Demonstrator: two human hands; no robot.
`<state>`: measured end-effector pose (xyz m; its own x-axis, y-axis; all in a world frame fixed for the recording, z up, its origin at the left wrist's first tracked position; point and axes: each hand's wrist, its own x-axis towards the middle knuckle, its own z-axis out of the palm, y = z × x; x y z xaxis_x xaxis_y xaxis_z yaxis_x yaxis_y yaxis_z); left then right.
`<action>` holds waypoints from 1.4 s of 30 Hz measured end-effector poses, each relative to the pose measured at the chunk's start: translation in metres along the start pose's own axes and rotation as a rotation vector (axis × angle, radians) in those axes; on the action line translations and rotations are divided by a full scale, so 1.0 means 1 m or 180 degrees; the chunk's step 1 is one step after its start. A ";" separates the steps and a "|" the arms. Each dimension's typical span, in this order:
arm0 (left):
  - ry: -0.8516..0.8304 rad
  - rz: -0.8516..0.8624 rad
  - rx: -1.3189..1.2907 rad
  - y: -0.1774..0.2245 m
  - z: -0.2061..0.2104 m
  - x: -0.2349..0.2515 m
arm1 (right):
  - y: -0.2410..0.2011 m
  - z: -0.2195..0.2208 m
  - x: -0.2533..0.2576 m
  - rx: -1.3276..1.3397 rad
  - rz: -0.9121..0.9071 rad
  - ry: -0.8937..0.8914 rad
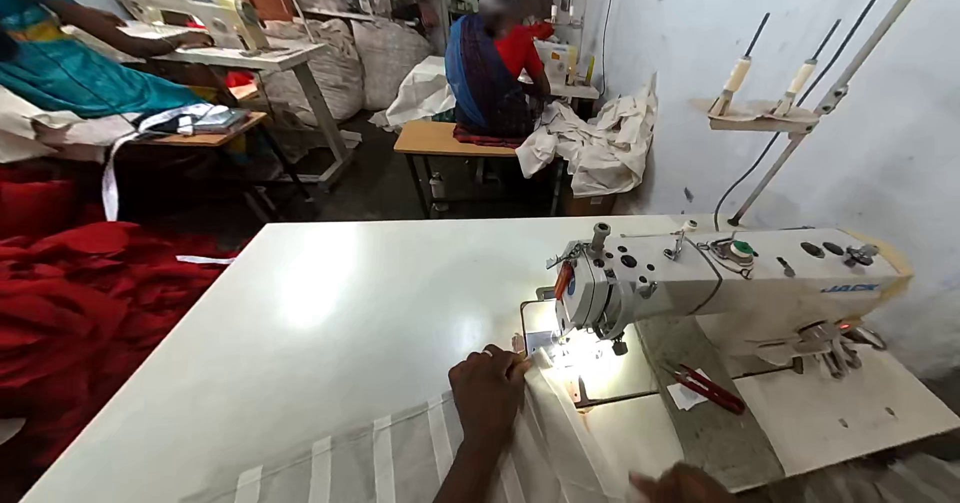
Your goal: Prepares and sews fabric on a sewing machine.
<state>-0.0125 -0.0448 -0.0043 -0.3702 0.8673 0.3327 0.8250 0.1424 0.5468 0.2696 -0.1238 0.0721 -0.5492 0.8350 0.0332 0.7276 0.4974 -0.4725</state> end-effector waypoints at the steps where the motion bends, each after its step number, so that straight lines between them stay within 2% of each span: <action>1: -0.0020 -0.0017 -0.0012 0.000 0.000 0.000 | 0.001 0.006 0.017 0.0220 -0.0212 0.0688; 3: -0.0023 -0.0044 -0.0021 0.000 0.001 0.000 | -0.004 0.035 0.054 0.1102 -0.0474 0.1397; 5: -0.0011 -0.0020 -0.0027 -0.002 0.002 0.001 | -0.012 0.079 0.078 0.1777 -0.0463 0.1562; 6: -0.0095 -0.0028 -0.0011 -0.002 0.000 0.003 | -0.015 0.098 0.082 0.1790 -0.0393 0.1555; 10: -0.0593 -0.0209 -0.0007 -0.004 -0.012 0.015 | -0.026 0.119 0.067 0.0790 -0.0246 0.1631; 12: -0.0411 -0.0144 -0.0097 -0.006 -0.009 0.014 | -0.028 0.117 0.065 0.0364 -0.0124 0.1583; 16: 0.0249 0.0480 0.0049 -0.014 0.006 0.007 | -0.034 0.118 0.067 -0.0454 -0.0078 0.1481; 20: 0.0208 0.0782 0.0407 -0.015 0.001 -0.004 | -0.036 0.119 0.071 -0.0859 -0.0166 0.1679; 24: -0.0139 0.0541 0.0516 -0.012 -0.009 -0.009 | -0.045 0.096 0.069 -0.0823 -0.0161 0.1426; 28: -0.0282 0.0427 0.0483 -0.012 -0.012 -0.005 | -0.052 0.092 0.055 -0.0647 -0.0025 0.0778; 31: -0.0359 0.0423 0.0466 -0.012 -0.014 -0.007 | -0.047 0.094 0.044 -0.0583 -0.0054 0.0780; 33: -0.0426 0.0539 0.0641 -0.010 -0.017 -0.024 | -0.044 0.087 0.034 -0.0455 -0.0040 0.0567; 35: -0.0569 0.0699 0.0766 -0.003 -0.020 -0.052 | -0.041 0.068 0.027 -0.0142 0.0142 0.0057; 36: -0.0605 0.0811 0.0764 0.000 -0.021 -0.069 | -0.035 0.060 0.026 -0.0069 0.0159 0.0048; 38: -0.0758 0.0980 0.0707 0.010 -0.022 -0.093 | -0.017 0.059 0.035 -0.0143 -0.0042 0.0723; 40: -0.0848 0.1130 0.0658 0.019 -0.017 -0.099 | 0.007 0.075 0.056 -0.0403 -0.0505 0.1383; 42: -0.0781 0.1275 0.0612 0.021 -0.009 -0.092 | 0.024 0.093 0.076 -0.0695 -0.0876 0.1557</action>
<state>0.0352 -0.1262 -0.0170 0.0835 0.9550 0.2845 0.9539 -0.1592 0.2543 0.2075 -0.0706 -0.0183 -0.5142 0.6544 0.5544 0.6815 0.7042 -0.1991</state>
